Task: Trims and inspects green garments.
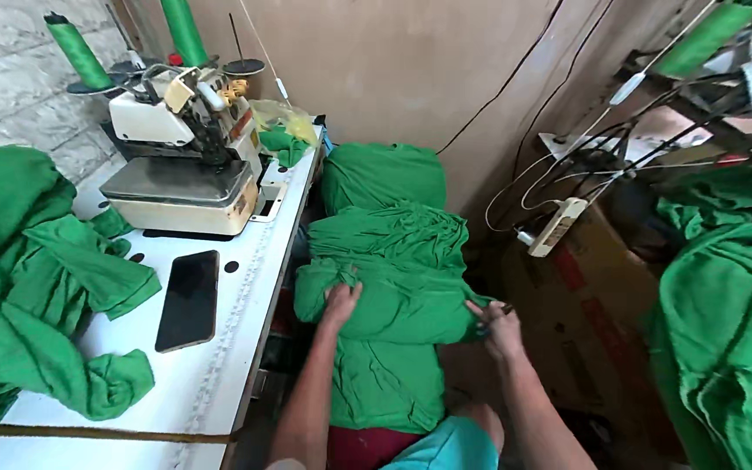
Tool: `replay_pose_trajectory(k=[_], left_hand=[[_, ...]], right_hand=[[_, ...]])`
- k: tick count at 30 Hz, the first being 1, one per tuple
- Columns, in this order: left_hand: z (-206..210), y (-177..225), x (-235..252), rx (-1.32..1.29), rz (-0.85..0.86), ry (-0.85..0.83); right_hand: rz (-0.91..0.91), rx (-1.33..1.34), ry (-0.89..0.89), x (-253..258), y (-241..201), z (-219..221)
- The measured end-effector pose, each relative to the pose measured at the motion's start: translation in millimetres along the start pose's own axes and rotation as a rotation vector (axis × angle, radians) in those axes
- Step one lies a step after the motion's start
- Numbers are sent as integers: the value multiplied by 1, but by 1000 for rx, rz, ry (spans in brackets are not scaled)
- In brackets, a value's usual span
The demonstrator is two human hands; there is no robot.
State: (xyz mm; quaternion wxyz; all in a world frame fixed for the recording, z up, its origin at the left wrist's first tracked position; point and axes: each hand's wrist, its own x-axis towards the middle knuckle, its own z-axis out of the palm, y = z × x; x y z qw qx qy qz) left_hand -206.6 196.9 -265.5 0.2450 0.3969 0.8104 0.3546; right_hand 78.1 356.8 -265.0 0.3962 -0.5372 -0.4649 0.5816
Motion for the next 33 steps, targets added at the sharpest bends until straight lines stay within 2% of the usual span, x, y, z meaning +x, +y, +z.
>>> replay_pose_trajectory(k=[2, 6, 8, 10, 11, 13, 14, 15, 17, 19, 22, 24, 26, 29, 31, 33], left_hand=[[19, -5, 11, 255, 24, -95], [9, 0, 5, 240, 58, -111], [3, -8, -14, 100, 157, -45], [-1, -23, -42, -57, 243, 114], [-3, -32, -59, -128, 228, 195], [-4, -55, -94, -241, 80, 336], [-3, -69, -113, -261, -40, 378], [-1, -82, -130, -266, -182, 380], [4, -108, -159, -258, -470, 225], [14, -123, -185, -380, -589, 118], [17, -117, -212, -532, -490, 68], [19, -123, -218, -508, -378, 65], [16, -128, -220, -429, -339, 105], [6, -117, -219, -270, -357, 140], [5, -103, -220, -109, -335, 216], [13, -93, -222, 19, -188, 321]], right_hand=[[95, -157, -69, -4, 19, 11], [123, -81, -121, -5, 33, 7], [104, -10, -83, -11, 27, -5], [49, 10, 22, -19, 22, -17], [9, -12, 81, -24, 22, -22], [-90, -101, 174, -38, 23, -26], [-134, -153, 152, -51, 24, -27], [-176, -214, 78, -65, 27, -26], [-244, -345, -178, -96, 36, -17], [-305, -488, -491, -126, 54, -1], [-368, -872, -880, -169, 77, 34], [-464, -1155, -1005, -188, 79, 50], [-491, -1104, -960, -188, 79, 53], [-372, -829, -858, -174, 78, 46], [-318, -745, -813, -170, 75, 40], [-319, -675, -775, -170, 76, 38]])
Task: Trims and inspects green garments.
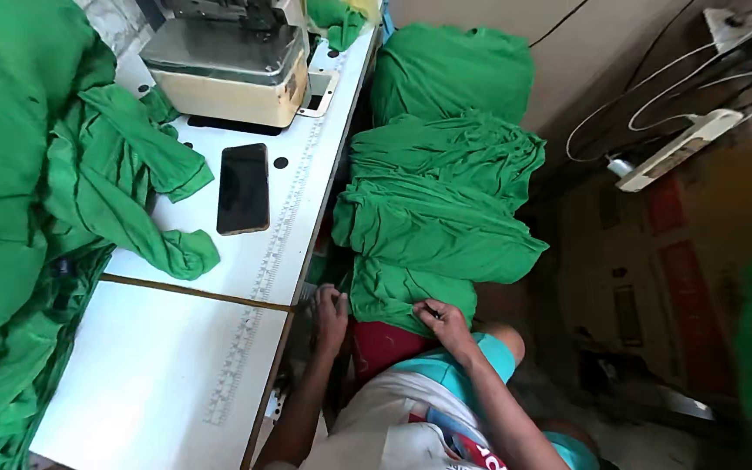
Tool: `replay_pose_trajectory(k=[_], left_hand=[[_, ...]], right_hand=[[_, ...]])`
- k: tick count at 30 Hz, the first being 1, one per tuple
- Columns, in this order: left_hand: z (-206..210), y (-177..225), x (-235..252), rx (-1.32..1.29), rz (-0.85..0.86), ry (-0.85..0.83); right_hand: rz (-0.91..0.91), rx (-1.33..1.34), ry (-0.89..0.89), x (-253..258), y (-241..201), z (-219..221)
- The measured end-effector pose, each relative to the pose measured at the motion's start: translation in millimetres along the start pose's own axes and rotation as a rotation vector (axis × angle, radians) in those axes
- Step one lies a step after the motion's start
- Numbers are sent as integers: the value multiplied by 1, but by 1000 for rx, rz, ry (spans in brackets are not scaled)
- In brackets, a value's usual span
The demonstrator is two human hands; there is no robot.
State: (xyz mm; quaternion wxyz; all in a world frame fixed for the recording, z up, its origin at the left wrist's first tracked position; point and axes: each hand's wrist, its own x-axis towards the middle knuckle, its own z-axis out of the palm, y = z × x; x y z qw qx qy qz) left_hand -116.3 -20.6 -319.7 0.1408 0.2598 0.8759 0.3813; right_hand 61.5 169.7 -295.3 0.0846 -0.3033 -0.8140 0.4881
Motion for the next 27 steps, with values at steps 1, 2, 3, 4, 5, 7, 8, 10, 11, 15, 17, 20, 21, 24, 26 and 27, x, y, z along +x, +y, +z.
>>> replay_pose_trajectory(k=[1, 2, 3, 4, 5, 7, 8, 10, 11, 15, 17, 20, 21, 24, 26, 27], left_hand=[[3, 6, -2, 7, 95, 7], [5, 15, -5, 5, 180, -27], [8, 26, -8, 8, 251, -89], [13, 37, -10, 33, 303, -160], [19, 46, -11, 63, 339, -212], [27, 57, -7, 71, 373, -199], [25, 62, -3, 46, 369, -183], [14, 68, 7, -35, 395, -182], [10, 68, 11, -77, 434, -210], [-1, 63, 17, -92, 477, -406], [-5, 59, 14, -9, 449, -458], [-5, 53, 5, 42, 375, -489], [-4, 51, 1, 43, 356, -514], [-1, 45, -7, 22, 350, -609], [-1, 42, -6, -57, 369, -608], [-2, 41, -5, -105, 369, -590]], right_hand=[[-14, 21, 21, 0, -1, 1], [-23, 38, 32, 0, -5, 4], [-28, 39, 31, 1, -10, 6], [-32, 24, 22, 0, -15, 9], [-39, -8, 18, 0, -20, 11], [-68, -114, 43, 0, -28, 15], [-84, -156, 59, -1, -30, 14], [-149, -219, 94, -1, -24, 12], [-189, -238, 94, -1, -20, 10], [-364, -286, 89, -2, -9, 14], [-367, -283, 51, -5, -8, 17], [-328, -256, -10, -9, -5, 24], [-326, -248, -7, -10, -4, 26], [-299, -201, 25, -11, -4, 31], [-253, -128, 33, -12, -6, 30], [-232, -86, 35, -11, -7, 29]])
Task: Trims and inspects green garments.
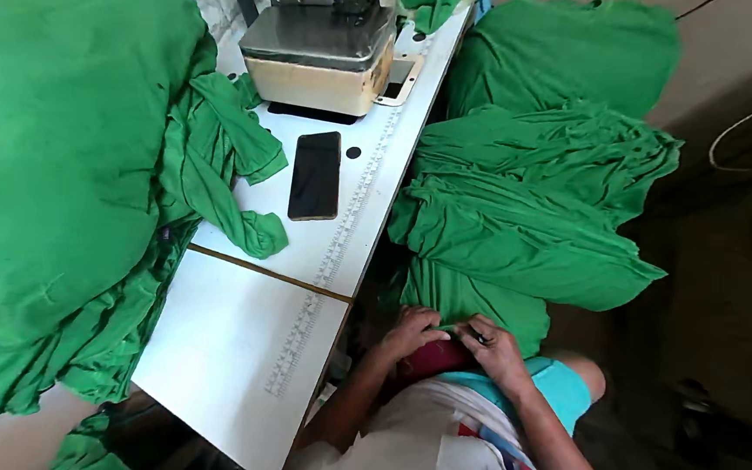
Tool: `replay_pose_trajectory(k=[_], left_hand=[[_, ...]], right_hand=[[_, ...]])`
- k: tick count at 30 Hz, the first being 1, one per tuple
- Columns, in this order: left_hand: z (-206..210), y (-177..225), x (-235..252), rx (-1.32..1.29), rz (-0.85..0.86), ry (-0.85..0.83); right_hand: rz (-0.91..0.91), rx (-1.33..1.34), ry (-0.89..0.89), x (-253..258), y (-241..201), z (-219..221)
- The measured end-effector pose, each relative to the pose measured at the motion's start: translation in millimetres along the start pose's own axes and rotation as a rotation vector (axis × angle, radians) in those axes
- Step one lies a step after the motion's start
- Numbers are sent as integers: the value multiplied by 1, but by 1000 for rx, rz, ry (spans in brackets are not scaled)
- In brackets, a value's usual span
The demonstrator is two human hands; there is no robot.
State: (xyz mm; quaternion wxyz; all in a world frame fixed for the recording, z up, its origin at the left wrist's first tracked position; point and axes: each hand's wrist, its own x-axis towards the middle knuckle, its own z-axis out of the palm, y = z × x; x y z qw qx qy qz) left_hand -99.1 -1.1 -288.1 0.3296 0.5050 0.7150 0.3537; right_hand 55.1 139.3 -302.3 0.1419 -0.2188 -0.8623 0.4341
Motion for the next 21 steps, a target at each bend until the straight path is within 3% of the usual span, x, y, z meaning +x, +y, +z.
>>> replay_pose_trajectory(k=[3, 6, 10, 14, 15, 17, 19, 21], left_hand=[[-6, 1, 2, -76, -21, 38], [-7, 17, 7, 82, -156, 84], [-6, 15, 22, 312, -406, 348], [-28, -14, 34, 222, -655, 485], [-33, -15, 34, 172, -650, 485], [-28, -19, 32, 114, -485, 458], [-17, -16, 23, 213, -313, 397], [-3, -19, 10, 334, -212, 415]], right_hand=[[61, 161, 4, 3, 2, -3], [82, 226, 0, 4, -3, -3], [27, 287, 45, 3, -17, -4], [-126, 26, 199, 8, -17, -27], [-163, -94, 242, 10, -14, -38], [-165, -256, 286, 11, -5, -61], [-119, -345, 297, 8, 10, -77], [-43, -425, 196, 0, 21, -82]])
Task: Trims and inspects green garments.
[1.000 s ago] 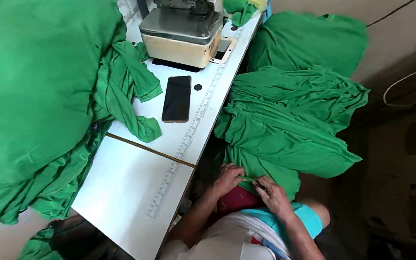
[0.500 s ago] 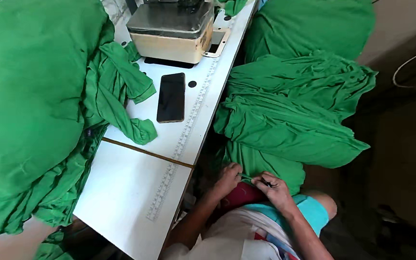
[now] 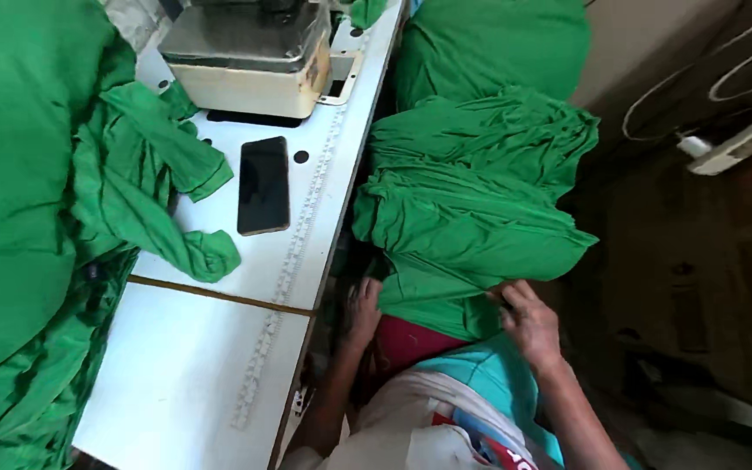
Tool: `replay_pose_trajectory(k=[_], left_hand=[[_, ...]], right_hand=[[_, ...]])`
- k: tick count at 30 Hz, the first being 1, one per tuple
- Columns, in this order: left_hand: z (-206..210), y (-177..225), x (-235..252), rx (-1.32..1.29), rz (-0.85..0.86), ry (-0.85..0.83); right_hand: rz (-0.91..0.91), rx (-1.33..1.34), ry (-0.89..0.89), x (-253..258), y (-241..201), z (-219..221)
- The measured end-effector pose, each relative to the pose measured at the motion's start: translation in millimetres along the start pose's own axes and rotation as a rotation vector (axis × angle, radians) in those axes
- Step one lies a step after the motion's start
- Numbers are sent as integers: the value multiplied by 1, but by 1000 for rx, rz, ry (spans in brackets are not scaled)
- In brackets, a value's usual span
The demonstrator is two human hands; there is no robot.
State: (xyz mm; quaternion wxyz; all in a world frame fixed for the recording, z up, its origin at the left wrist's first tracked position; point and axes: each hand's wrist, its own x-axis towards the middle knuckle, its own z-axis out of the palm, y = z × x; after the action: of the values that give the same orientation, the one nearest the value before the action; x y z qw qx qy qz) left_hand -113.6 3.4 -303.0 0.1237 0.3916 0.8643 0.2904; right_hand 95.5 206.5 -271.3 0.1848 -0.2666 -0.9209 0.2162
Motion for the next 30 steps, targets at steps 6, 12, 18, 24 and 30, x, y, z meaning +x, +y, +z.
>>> replay_pose_trajectory(k=[6, 12, 18, 24, 30], left_hand=[[3, -38, -22, -232, -122, -320], [-25, -26, -26, -362, -162, -91], [1, 18, -6, -465, 14, -234], [14, 7, 7, -420, -45, -395], [15, 1, 7, -488, -56, -401]], right_hand=[[196, 5, -428, -18, 9, 25], [343, 375, -112, 5, -15, 18], [460, 956, -341, 22, -44, 66], [501, 946, -438, 16, -37, 84], [425, 857, -554, 14, -36, 76]])
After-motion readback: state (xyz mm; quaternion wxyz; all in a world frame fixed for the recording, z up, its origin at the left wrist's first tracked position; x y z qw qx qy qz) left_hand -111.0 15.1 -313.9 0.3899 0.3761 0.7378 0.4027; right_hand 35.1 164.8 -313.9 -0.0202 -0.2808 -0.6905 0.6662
